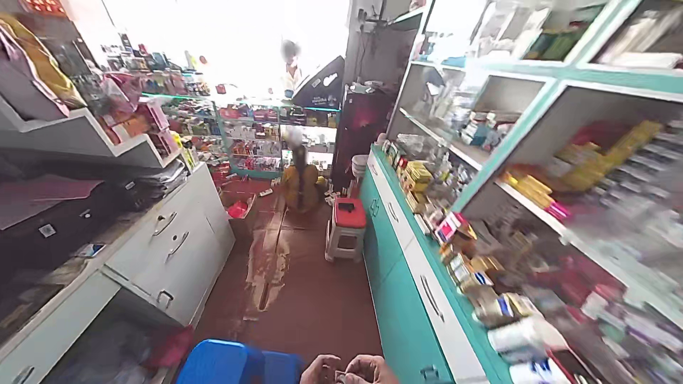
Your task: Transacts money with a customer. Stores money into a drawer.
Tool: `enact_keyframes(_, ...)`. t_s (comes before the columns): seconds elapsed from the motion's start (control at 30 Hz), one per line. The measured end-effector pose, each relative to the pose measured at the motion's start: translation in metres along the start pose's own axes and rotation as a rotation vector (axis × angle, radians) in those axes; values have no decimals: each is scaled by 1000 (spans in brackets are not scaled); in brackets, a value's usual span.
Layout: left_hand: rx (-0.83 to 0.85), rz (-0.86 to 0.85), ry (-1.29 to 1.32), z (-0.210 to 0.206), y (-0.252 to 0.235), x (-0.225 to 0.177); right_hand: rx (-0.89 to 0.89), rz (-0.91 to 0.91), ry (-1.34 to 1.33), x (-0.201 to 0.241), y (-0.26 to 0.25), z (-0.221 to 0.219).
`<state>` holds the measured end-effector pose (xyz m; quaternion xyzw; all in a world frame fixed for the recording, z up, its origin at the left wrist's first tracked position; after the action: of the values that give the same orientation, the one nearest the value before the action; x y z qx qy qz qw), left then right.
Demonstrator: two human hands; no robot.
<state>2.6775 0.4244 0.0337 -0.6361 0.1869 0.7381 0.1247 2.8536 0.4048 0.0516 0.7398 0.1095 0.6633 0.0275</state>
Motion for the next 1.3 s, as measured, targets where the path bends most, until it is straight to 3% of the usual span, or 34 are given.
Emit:
enact_keyframes(0.17,98,-53,-195,32,-147,-46,91,-19,58,53,-131,59)
enact_keyframes(0.3,65,-54,-268,65,-246,-62,225,-77,-14,79,-248,91)
enact_keyframes(0.4,-39,40,-226,112,-317,-39,248,-103,-14,81,-353,110)
enact_keyframes(0.57,-407,315,-201,233,-433,35,337,-26,53,118,-569,126)
enact_keyframes(0.67,-636,440,-103,306,-482,86,475,-49,111,146,-696,93)
enact_keyframes(0.77,-823,537,-64,376,-500,121,625,-110,203,156,-791,29)
enact_keyframes(0.97,-1169,714,-97,550,-497,202,898,-195,300,147,-904,-108)
enact_keyframes(1.1,-1109,1001,-285,685,-493,265,939,-316,387,123,-967,-173)
enact_keyframes(1.2,-1034,1131,-258,744,-504,329,1005,-436,505,102,-1017,-203)
enact_keyframes(1.3,-943,1222,-223,767,-511,372,1083,-491,637,93,-1063,-241)
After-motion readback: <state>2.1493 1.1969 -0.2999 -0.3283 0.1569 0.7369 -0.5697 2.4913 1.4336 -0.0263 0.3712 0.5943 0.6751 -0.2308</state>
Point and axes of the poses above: each hand's wrist, its own y-axis away from the middle knuckle, its own z-axis out of the back of the hand, x = y × z, the point moved 4 cm from there along -y, towards the middle knuckle, and after that the axes turned 15 degrees about -y, right-handed, at the moved point
